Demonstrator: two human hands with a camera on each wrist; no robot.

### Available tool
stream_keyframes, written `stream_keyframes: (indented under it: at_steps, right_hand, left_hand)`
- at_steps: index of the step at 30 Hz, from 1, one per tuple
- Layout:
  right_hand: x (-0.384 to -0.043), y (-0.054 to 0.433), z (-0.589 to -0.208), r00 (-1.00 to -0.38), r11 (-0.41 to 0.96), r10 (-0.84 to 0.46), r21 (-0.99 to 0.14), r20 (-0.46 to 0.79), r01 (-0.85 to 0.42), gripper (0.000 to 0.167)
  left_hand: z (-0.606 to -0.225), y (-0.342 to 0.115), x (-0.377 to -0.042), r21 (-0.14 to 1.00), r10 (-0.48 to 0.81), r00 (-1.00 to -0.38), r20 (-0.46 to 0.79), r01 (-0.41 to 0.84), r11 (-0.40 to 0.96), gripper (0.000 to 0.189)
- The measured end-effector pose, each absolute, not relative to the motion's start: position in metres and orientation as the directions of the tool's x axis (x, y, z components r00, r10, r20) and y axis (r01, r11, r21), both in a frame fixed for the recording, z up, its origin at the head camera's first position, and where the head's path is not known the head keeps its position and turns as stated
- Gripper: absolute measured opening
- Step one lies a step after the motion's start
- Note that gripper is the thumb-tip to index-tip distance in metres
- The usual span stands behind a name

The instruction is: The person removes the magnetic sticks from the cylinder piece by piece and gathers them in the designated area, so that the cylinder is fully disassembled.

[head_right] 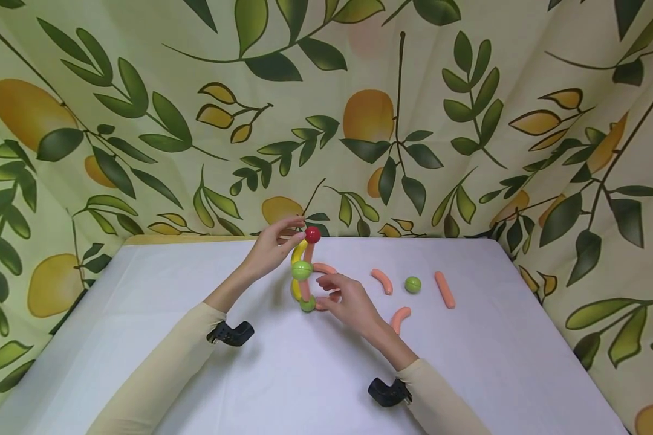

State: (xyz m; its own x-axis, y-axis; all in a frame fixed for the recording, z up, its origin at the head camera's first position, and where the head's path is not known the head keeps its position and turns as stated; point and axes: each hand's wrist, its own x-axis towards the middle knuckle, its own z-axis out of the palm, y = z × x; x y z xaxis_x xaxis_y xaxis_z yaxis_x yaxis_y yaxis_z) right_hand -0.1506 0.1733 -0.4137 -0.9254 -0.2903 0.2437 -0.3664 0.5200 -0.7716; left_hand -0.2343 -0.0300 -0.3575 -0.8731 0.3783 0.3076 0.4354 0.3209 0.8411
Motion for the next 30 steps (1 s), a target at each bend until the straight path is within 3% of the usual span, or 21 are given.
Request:
stream_keyframes:
  at_steps: [14, 30]
  right_hand:
    - [-0.164, 0.149, -0.428, -0.902, 0.447, -0.36, -0.805, 0.238, -0.391, 0.024]
    - [-0.168, 0.147, -0.429, -0.916, 0.506, -0.355, -0.785, 0.188, -0.357, 0.018]
  left_hand:
    - [-0.351, -0.026, -0.248, 0.847, 0.452, -0.858, 0.244, 0.416, 0.332, 0.038]
    - [-0.354, -0.03, -0.256, 0.911, 0.552, -0.825, 0.12, 0.312, 0.269, 0.038]
